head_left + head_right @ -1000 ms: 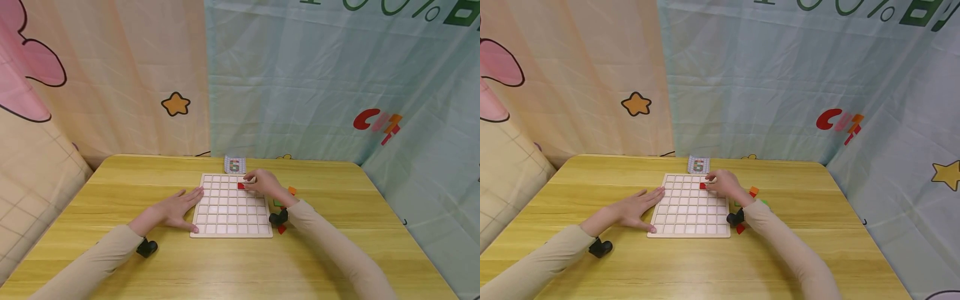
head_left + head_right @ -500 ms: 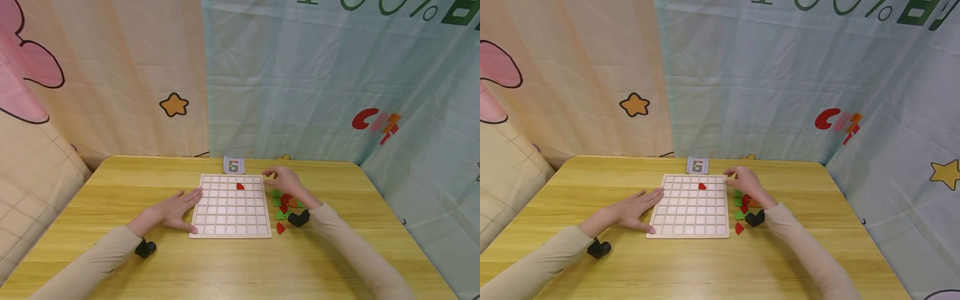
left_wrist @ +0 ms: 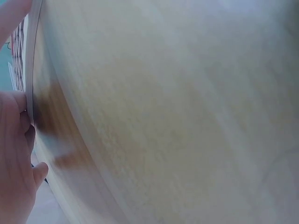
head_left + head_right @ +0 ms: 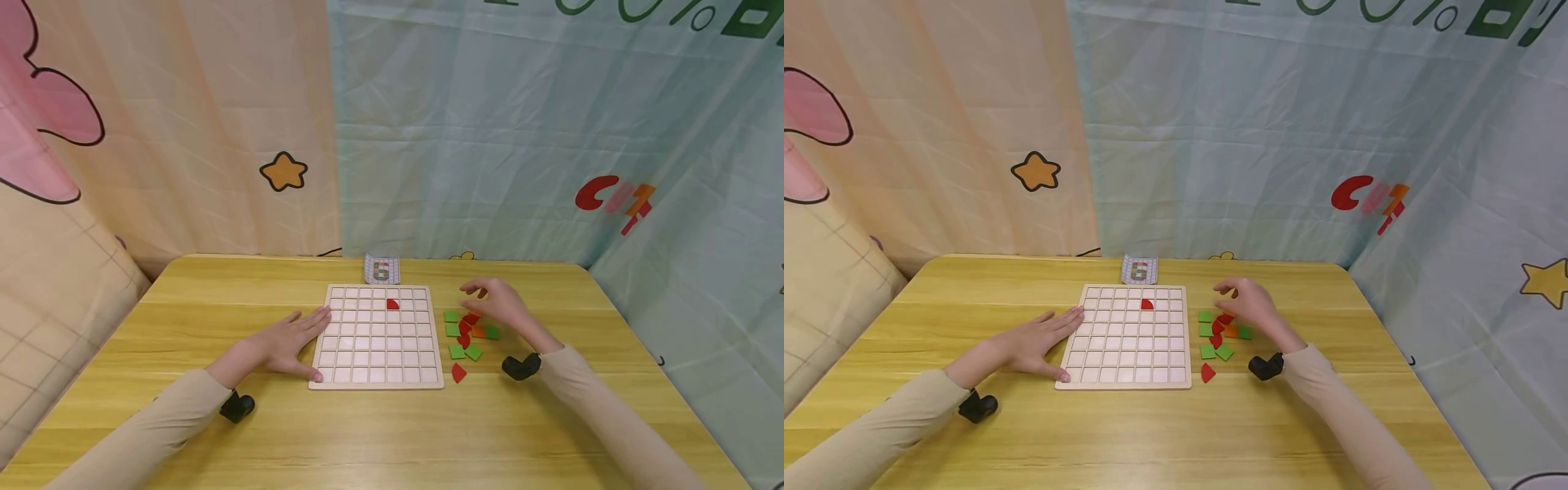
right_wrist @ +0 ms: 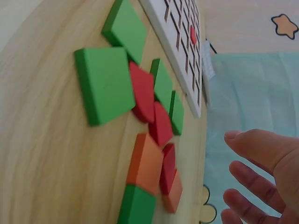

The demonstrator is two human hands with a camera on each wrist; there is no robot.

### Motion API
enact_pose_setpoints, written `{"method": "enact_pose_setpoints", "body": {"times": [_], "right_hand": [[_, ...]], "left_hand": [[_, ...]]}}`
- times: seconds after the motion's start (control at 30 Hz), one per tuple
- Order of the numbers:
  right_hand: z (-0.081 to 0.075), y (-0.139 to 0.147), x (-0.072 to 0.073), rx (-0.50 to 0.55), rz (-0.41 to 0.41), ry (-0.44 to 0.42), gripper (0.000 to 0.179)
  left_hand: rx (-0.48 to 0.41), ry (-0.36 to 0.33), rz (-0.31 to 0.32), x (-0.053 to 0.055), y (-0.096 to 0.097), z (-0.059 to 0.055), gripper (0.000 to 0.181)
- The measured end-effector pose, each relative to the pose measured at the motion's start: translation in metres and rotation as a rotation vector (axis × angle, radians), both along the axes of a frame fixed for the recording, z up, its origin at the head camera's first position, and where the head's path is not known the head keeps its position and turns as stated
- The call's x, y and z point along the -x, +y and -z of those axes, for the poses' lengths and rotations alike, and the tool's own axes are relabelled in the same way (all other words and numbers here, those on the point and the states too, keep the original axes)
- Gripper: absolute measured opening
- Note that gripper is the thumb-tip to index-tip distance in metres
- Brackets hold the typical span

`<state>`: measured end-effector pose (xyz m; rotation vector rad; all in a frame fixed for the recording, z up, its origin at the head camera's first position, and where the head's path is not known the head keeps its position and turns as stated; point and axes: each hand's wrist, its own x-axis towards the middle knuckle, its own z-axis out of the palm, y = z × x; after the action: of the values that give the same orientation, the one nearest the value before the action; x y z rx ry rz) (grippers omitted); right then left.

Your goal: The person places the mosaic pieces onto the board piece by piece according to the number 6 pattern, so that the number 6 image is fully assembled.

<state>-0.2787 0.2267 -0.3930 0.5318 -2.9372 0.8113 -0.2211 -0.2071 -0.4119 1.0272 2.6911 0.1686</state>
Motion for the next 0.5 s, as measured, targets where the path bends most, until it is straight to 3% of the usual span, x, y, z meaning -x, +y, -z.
{"method": "enact_pose_setpoints", "body": {"times": [0.5], "right_hand": [[0.019, 0.035, -0.005, 0.018, -0.016, -0.032, 0.035]], "left_hand": [[0.009, -0.013, -0.01, 0.0, -0.001, 0.001, 0.112]]}}
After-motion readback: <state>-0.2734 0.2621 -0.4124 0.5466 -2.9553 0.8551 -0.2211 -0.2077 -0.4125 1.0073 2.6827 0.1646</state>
